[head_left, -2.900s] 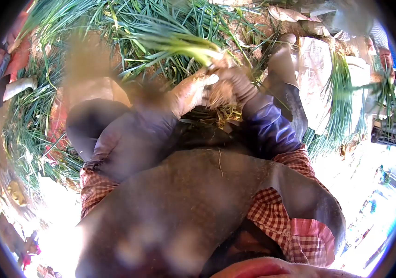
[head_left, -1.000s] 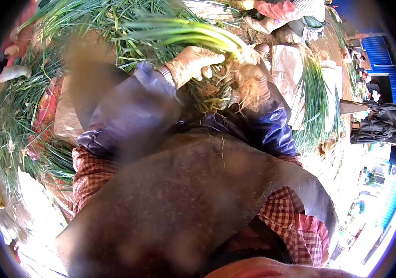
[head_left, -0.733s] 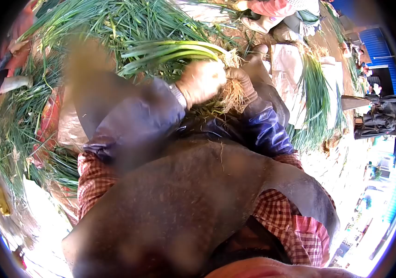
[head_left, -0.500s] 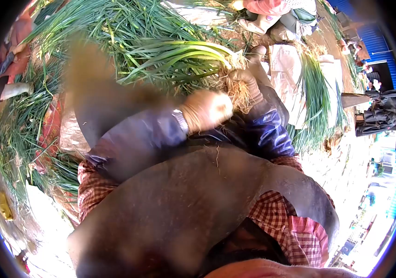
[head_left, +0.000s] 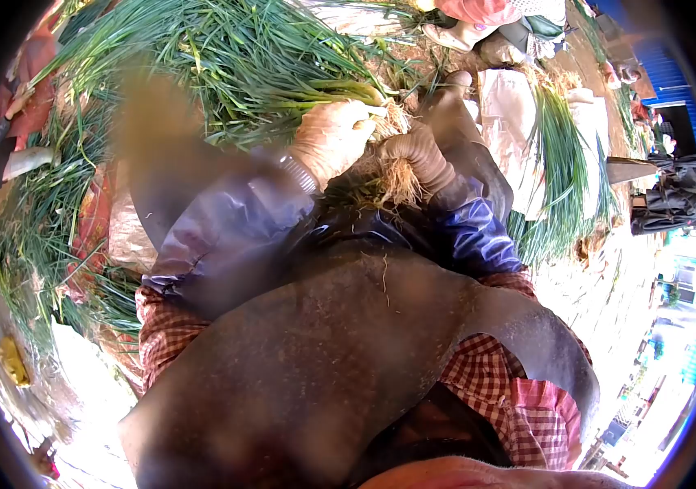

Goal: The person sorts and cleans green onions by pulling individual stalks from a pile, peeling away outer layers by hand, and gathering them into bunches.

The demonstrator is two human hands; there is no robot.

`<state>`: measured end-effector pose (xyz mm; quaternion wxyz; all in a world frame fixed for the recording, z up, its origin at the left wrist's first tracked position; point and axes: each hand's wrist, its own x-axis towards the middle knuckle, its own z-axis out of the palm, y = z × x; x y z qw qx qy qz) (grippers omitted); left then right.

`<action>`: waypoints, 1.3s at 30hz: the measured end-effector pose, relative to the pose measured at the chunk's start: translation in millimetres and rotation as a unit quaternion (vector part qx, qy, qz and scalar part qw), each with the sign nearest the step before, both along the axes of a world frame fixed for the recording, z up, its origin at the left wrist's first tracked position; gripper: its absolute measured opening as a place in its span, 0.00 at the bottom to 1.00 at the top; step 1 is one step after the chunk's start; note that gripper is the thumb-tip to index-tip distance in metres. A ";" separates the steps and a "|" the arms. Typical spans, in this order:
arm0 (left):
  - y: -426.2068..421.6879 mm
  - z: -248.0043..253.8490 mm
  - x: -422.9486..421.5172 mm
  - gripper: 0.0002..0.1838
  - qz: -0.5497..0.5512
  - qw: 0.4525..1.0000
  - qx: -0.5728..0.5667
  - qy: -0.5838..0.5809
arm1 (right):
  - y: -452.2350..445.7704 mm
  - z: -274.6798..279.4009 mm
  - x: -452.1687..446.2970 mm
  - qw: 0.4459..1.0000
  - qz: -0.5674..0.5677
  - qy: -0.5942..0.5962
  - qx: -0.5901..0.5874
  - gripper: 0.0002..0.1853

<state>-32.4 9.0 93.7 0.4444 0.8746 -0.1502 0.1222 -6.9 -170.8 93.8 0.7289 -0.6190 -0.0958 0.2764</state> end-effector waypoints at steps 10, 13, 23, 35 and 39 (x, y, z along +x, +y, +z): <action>-36.6 29.9 -47.7 0.12 -0.129 0.982 -0.140 -0.005 | 1.7 20.6 18.6 0.997 0.004 -0.010 0.074 0.23; -7.7 42.4 -22.1 0.17 0.063 0.981 -0.185 0.017 | -11.0 8.2 24.8 0.995 0.011 -0.099 0.003 0.25; -10.6 9.8 14.4 0.07 -0.020 0.999 0.030 0.003 | 0.6 -31.2 5.4 0.976 0.104 -0.136 -0.137 0.15; 2.7 38.0 -20.8 0.17 0.068 0.991 0.109 0.021 | -6.8 11.2 13.4 0.990 -0.016 0.023 0.142 0.24; -6.6 13.1 -0.5 0.13 -0.060 0.976 0.181 -0.102 | -6.3 -7.3 18.1 0.996 -0.009 -0.076 0.035 0.23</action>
